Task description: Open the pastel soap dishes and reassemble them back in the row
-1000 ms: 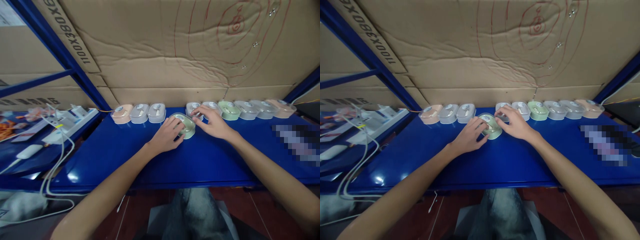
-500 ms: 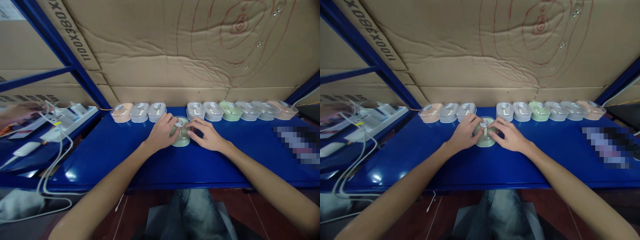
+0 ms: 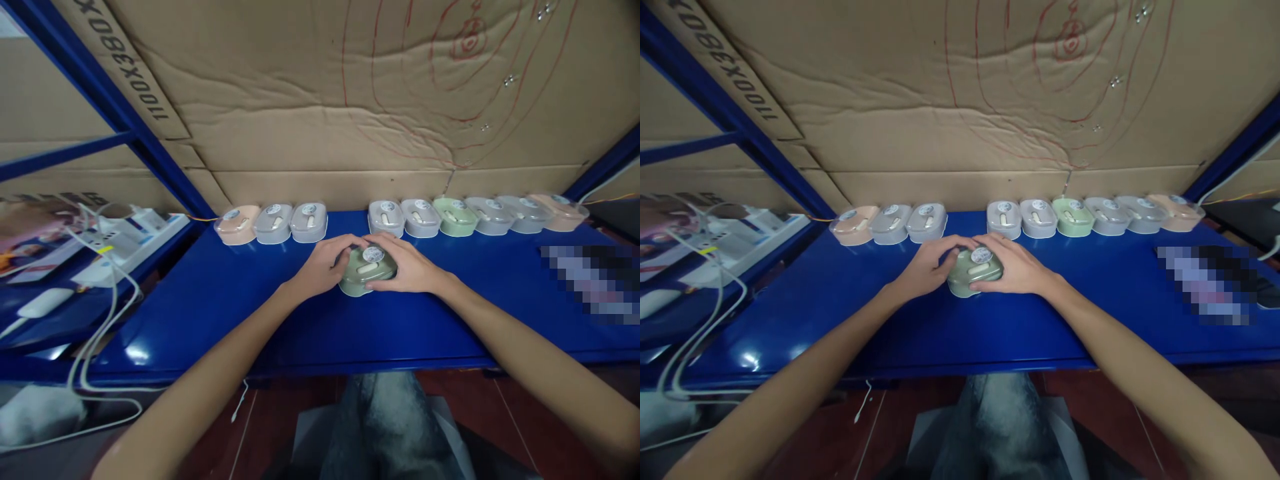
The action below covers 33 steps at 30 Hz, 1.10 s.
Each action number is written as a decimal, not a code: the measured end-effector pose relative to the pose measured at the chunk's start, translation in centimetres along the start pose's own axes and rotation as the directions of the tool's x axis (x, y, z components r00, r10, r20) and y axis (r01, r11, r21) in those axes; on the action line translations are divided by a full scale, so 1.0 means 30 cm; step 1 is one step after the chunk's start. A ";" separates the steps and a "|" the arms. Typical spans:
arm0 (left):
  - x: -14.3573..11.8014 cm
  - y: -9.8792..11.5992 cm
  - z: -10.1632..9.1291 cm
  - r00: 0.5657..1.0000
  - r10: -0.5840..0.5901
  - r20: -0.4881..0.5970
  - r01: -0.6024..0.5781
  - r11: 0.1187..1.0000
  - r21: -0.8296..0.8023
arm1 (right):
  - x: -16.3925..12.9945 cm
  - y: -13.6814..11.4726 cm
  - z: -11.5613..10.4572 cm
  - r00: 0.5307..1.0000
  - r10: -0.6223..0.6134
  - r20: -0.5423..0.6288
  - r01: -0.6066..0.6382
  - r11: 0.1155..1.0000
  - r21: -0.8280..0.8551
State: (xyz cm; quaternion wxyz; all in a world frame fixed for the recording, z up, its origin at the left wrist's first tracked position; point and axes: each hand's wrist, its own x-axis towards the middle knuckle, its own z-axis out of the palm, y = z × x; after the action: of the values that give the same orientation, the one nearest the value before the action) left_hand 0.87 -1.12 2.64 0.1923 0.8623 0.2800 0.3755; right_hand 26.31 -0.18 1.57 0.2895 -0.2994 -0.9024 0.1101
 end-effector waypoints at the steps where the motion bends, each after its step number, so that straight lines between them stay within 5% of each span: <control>1: -0.002 0.000 0.001 1.000 -0.020 -0.012 0.020 1.000 -0.007 | 0.001 -0.004 0.005 0.999 0.039 0.000 -0.039 0.999 -0.017; 5: -0.009 -0.001 0.002 0.998 -0.064 -0.010 0.064 0.998 -0.005 | 0.002 -0.016 0.018 0.981 0.177 -0.080 -0.185 0.977 -0.106; 11: -0.017 -0.021 0.005 0.971 -0.127 0.201 0.118 0.991 0.057 | 0.002 -0.014 0.022 0.976 0.204 -0.079 -0.212 0.970 -0.119; 19: -0.030 -0.059 0.016 0.948 -0.270 0.169 0.256 0.962 0.098 | 0.002 -0.015 0.021 0.977 0.208 -0.054 -0.211 0.975 -0.065; 24: -0.025 -0.044 0.010 0.929 -0.328 0.170 0.324 0.945 0.052 | 0.015 -0.007 0.018 0.961 0.238 -0.143 -0.233 0.971 0.050; 29: -0.021 -0.041 -0.007 0.917 -0.366 0.158 0.359 0.931 0.068 | 0.015 0.050 -0.076 0.907 0.297 -0.300 -0.269 0.954 0.132; 33: -0.018 -0.054 -0.037 0.923 -0.334 0.193 0.300 0.936 0.187 | -0.015 0.105 -0.199 0.932 0.296 -0.210 -0.306 0.952 -0.015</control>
State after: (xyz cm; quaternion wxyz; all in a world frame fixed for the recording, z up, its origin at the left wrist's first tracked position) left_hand -0.81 -0.07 2.20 0.2137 0.8541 0.4210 0.2182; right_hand 31.62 2.22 5.01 0.3537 -0.4506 -0.8135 0.1002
